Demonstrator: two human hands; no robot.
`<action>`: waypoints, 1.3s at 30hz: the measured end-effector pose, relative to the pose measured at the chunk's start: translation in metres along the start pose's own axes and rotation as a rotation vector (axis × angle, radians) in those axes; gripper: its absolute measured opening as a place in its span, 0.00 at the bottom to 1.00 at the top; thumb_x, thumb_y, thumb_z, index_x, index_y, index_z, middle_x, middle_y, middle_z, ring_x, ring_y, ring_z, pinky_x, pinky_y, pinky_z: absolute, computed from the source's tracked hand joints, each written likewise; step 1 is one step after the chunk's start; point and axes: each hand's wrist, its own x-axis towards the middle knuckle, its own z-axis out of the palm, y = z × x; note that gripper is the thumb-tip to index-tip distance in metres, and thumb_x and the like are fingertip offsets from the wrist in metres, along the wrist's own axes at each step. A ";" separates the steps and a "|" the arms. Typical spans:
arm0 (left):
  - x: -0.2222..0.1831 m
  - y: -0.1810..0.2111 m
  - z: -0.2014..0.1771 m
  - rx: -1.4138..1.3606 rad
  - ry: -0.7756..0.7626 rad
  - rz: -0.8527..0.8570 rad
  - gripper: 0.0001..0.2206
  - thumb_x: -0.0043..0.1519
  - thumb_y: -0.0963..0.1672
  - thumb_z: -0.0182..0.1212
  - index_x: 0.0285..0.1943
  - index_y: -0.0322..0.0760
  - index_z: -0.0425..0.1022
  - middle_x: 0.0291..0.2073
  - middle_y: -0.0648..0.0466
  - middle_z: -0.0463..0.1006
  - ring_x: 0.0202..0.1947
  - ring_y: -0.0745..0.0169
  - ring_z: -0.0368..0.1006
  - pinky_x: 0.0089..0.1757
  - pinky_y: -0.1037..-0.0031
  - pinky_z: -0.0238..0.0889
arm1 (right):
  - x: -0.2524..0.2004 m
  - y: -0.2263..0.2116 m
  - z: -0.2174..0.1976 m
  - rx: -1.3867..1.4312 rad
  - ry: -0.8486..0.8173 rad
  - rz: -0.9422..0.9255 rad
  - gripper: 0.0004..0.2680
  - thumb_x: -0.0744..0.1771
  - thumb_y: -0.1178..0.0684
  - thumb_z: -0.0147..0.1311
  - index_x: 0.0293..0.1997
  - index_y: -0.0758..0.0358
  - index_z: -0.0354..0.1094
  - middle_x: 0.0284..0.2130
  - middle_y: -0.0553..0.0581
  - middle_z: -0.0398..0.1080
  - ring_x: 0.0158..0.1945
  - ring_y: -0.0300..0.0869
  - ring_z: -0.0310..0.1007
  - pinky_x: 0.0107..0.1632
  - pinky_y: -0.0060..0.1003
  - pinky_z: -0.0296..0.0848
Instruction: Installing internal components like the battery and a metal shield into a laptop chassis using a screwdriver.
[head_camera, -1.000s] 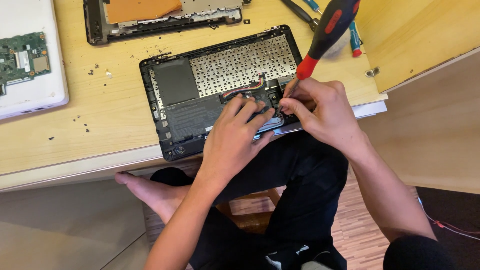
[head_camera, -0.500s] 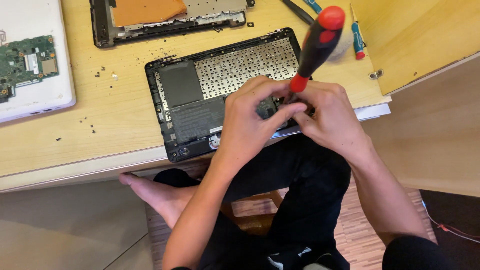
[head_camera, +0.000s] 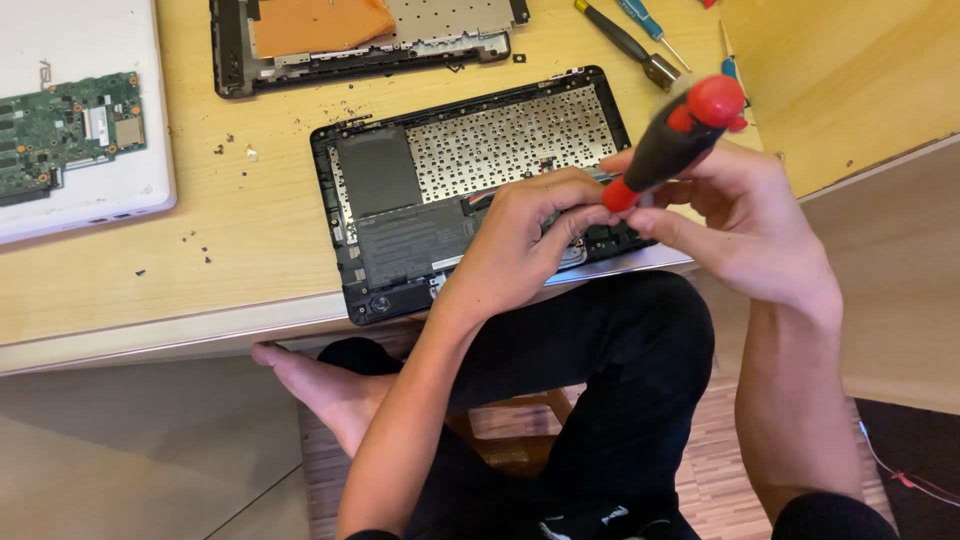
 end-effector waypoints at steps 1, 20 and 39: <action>-0.001 -0.005 0.002 0.001 -0.003 0.004 0.07 0.70 0.41 0.54 0.50 0.35 0.79 0.44 0.52 0.82 0.46 0.57 0.79 0.49 0.69 0.69 | 0.001 0.000 0.004 -0.002 0.004 -0.002 0.14 0.65 0.64 0.60 0.57 0.72 0.69 0.49 0.63 0.75 0.42 0.42 0.73 0.49 0.34 0.80; -0.009 -0.014 0.009 -0.017 0.080 -0.182 0.09 0.67 0.43 0.59 0.53 0.39 0.81 0.43 0.56 0.86 0.45 0.68 0.83 0.48 0.77 0.71 | 0.012 0.023 0.029 0.033 0.066 -0.155 0.04 0.66 0.60 0.61 0.40 0.70 0.75 0.40 0.61 0.71 0.44 0.44 0.71 0.44 0.33 0.74; -0.030 0.024 -0.011 0.524 0.210 -0.126 0.19 0.59 0.40 0.71 0.61 0.42 0.77 0.47 0.52 0.80 0.54 0.49 0.76 0.55 0.61 0.67 | 0.010 0.049 0.041 -0.052 0.281 -0.369 0.05 0.62 0.65 0.68 0.38 0.74 0.77 0.31 0.64 0.71 0.39 0.52 0.76 0.46 0.43 0.75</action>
